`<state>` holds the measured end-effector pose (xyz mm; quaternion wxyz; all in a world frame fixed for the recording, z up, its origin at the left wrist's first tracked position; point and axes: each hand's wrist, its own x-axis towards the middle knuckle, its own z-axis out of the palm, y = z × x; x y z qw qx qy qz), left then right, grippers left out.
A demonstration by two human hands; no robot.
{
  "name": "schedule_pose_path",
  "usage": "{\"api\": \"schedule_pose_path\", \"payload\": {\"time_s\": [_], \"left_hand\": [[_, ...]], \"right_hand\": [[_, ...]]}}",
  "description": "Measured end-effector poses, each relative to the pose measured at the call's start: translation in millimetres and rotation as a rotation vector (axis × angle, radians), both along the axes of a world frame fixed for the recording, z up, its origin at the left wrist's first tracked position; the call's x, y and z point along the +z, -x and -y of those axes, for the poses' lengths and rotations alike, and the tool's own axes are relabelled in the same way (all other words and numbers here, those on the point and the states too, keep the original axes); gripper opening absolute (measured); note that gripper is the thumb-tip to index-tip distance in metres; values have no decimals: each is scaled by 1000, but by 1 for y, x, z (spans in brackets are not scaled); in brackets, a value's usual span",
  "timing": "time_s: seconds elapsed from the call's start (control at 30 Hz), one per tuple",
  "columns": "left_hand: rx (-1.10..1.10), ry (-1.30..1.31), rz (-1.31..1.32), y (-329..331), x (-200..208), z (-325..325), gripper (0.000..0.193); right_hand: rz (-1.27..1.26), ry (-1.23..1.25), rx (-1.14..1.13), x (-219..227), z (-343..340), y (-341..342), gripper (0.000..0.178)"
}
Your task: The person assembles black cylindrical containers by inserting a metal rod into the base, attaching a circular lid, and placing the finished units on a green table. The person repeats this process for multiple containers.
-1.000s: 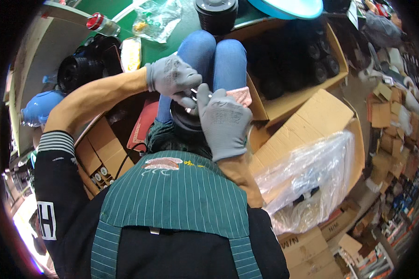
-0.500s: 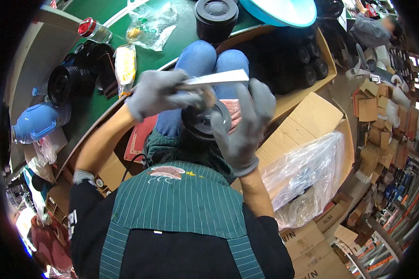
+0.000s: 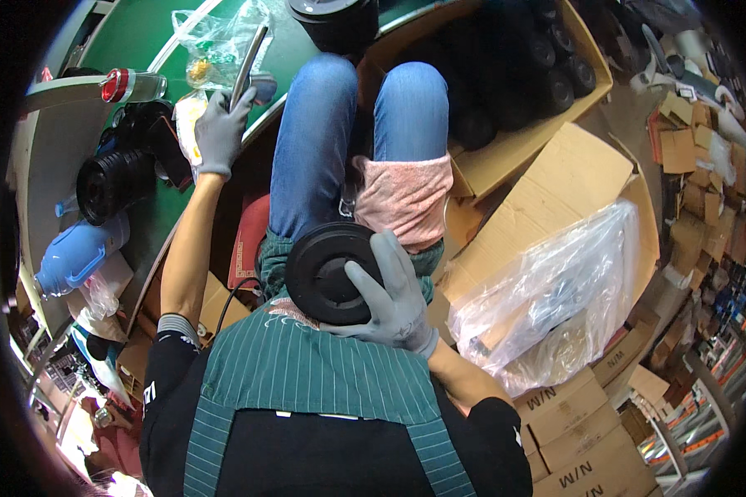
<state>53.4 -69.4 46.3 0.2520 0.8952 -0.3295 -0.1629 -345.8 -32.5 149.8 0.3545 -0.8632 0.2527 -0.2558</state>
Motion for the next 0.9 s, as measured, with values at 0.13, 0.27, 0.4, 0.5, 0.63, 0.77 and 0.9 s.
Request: {"api": "schedule_pose_path", "payload": {"time_s": [0.13, 0.27, 0.4, 0.5, 0.63, 0.77, 0.9], "left_hand": [[-45, -90, 168, -7, -20, 31, 64], [-55, -130, 231, -12, -25, 51, 65], [-38, -207, 217, -12, -31, 66, 68], [-69, -213, 191, -8, -27, 68, 71], [-145, -246, 197, -21, -24, 56, 75], [-341, 50, 251, 4, 30, 10, 65], [-877, 529, 296, 23, 47, -68, 72]], "right_hand": [[104, 15, 6, -5, -2, -5, 94], [165, 64, 29, -5, -2, -7, 87], [200, 85, 17, -6, -4, -10, 88], [200, 76, -6, -7, -3, -12, 89], [139, 34, 24, -2, 8, -12, 91], [224, -28, -81, 25, 61, -24, 83], [715, -607, -509, 41, 106, -26, 78]]}}
